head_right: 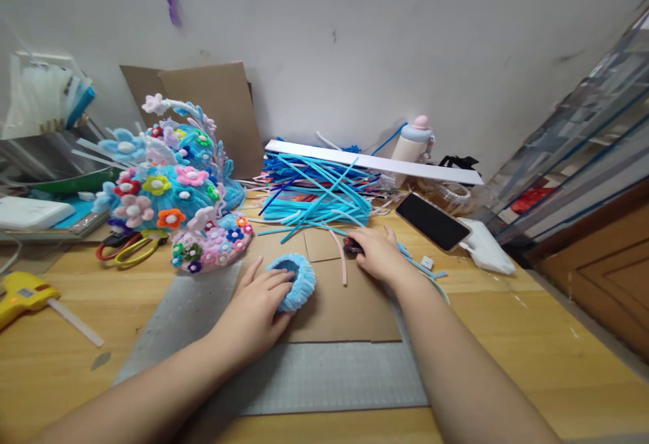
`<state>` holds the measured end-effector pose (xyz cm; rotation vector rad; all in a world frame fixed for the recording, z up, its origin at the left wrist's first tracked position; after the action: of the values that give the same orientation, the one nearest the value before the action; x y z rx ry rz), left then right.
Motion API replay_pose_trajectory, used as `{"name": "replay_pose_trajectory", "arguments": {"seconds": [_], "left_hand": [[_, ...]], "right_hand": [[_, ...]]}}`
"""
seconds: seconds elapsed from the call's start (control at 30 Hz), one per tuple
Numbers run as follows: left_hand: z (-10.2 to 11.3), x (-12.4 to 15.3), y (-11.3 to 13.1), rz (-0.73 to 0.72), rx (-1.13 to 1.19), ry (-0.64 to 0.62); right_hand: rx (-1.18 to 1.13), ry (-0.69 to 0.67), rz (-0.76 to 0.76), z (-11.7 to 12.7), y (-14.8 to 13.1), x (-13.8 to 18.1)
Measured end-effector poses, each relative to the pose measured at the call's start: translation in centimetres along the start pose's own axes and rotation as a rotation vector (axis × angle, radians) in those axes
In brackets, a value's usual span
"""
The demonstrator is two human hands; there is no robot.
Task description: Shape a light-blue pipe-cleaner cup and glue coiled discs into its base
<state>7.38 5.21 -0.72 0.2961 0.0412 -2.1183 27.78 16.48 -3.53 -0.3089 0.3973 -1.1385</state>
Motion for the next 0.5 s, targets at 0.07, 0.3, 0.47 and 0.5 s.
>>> {"name": "replay_pose_trajectory", "arguments": {"seconds": [0.07,0.3,0.47,0.5], "left_hand": [[0.0,0.0,0.0,0.0,0.006,0.002],[0.2,-0.2,0.0,0.007,0.03,-0.005],[0.3,-0.2,0.0,0.019,0.053,-0.017],[0.3,-0.1,0.0,0.021,0.055,-0.019]], "right_hand": [[-0.034,0.007,0.023,-0.4,-0.3,-0.1],[-0.27,0.144,0.045,0.2,-0.5,-0.5],[-0.591,0.356,0.01,2.2,-1.0,-0.1],[-0.668,0.391,-0.008,2.2,-1.0,0.0]]}}
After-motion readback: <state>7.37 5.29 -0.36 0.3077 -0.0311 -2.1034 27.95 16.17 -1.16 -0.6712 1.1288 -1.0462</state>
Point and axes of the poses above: each hand's wrist, its own x-axis away from the middle knuckle, its own z-axis out of the back of the hand, y = z × x, the point moved 8 cm from there along -x, towards the middle knuckle, and after that the axes turned 15 degrees about -x, right-handed, at the moved point
